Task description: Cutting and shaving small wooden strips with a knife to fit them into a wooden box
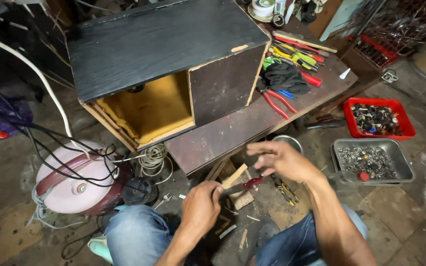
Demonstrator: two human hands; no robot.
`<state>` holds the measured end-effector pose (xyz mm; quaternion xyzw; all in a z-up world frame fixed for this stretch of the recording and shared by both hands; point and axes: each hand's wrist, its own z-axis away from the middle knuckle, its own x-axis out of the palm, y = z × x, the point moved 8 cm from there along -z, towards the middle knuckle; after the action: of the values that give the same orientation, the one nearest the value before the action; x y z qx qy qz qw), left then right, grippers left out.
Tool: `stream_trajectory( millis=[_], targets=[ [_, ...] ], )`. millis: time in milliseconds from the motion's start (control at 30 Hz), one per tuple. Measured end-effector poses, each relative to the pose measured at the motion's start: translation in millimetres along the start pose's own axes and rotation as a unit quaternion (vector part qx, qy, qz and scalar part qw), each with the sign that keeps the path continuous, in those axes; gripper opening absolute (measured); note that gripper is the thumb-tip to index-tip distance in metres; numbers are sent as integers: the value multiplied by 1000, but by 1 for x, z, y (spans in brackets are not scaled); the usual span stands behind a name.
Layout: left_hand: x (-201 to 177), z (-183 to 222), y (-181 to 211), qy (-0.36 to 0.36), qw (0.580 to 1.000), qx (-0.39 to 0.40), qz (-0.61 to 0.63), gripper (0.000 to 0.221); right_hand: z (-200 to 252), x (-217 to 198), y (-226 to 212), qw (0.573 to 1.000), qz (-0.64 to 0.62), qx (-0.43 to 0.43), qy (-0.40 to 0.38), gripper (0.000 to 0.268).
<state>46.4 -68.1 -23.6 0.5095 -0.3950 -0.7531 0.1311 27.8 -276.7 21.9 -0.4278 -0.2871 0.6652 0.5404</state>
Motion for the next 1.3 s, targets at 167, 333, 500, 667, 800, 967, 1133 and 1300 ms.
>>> stream_trajectory(
  millis=[167,333,500,667,800,967,1133,1300],
  targets=[
    [4,1,25,-8,989,98,-114,32,0,31,-4,935,203,-281,-77,35],
    [-32,-13,66,21,966,169,-195,18,14,37,-28,922,217,-320,-14,19],
    [-140,-19,121,338,885,316,56,16,7,-13,-44,942,-171,-217,192,26],
    [-164,-61,105,382,839,214,322,22,-11,0,-77,887,-377,-214,161,21],
    [-166,-84,89,374,814,167,412,34,-27,12,-104,853,-458,-213,131,20],
    [-157,-121,56,335,827,131,433,38,-36,17,-130,832,-490,-235,112,16],
    [-156,-125,53,310,822,121,462,40,-35,24,-142,821,-511,-229,114,15],
    [-160,-121,62,296,817,119,480,31,-40,24,-146,812,-524,-225,126,16]
  ],
)
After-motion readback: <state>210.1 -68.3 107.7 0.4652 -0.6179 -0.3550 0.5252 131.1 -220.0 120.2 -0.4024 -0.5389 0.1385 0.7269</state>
